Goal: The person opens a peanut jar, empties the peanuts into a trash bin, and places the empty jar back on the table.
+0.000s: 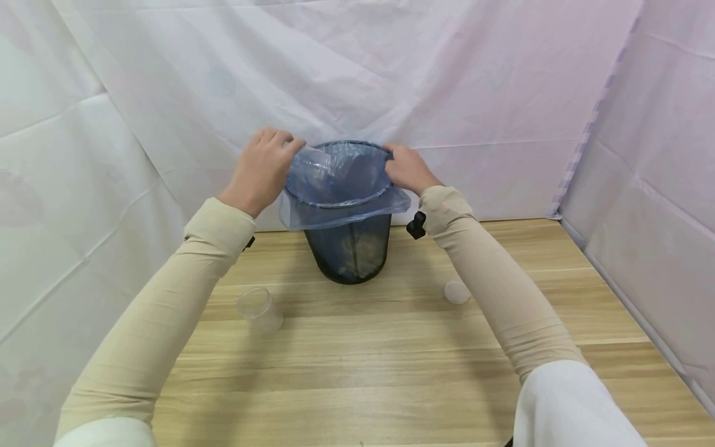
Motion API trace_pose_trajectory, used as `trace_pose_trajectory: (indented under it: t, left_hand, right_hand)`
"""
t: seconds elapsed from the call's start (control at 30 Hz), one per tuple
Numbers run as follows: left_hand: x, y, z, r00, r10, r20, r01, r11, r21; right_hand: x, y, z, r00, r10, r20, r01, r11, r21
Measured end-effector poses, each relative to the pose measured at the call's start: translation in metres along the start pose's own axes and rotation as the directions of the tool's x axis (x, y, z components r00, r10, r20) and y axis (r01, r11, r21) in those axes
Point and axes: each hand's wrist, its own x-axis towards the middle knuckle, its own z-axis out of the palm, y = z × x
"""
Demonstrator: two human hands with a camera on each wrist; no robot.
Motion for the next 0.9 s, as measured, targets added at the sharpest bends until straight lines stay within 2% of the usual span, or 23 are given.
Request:
trace_pose_trajectory:
  t: [0.17,0.3,0.43,0.53,0.63,0.73,0.9]
  left_hand:
    - [-0.001,0.000,0.000,1.000,0.008,-0.005,-0.008,1.000,0.009]
    - [0.002,-0.001,-0.007,1.000,-0.004,-0.019,0.004,1.000,-0.005]
    - [0.004,-0.005,-0.018,0.998,-0.051,-0.022,0.051,0.999,-0.006]
    - [0.003,-0.007,-0.028,0.993,-0.115,-0.022,0.114,0.992,-0.050]
    - [0.001,-0.007,-0.037,0.979,-0.203,-0.018,0.199,0.972,-0.126]
    - [-0.003,-0.006,-0.044,0.956,-0.294,-0.012,0.287,0.939,-0.192]
    - [-0.017,-0.006,-0.043,0.926,-0.377,-0.034,0.353,0.891,-0.284]
  right_hand:
    - [-0.001,-0.004,-0.007,0.999,-0.014,0.035,0.017,0.997,-0.077]
    - [-0.005,-0.007,-0.020,0.998,-0.014,0.068,0.024,0.987,-0.156]
    - [-0.009,-0.009,-0.037,0.997,-0.023,0.076,0.040,0.973,-0.229]
    - [-0.013,-0.011,-0.052,0.996,-0.051,0.076,0.071,0.954,-0.292]
    - [-0.020,-0.018,-0.069,0.993,-0.083,0.085,0.108,0.927,-0.360]
    - [-0.031,-0.027,-0.084,0.990,-0.106,0.099,0.136,0.907,-0.398]
    - [-0.061,-0.035,-0.099,0.990,-0.116,0.074,0.137,0.896,-0.422]
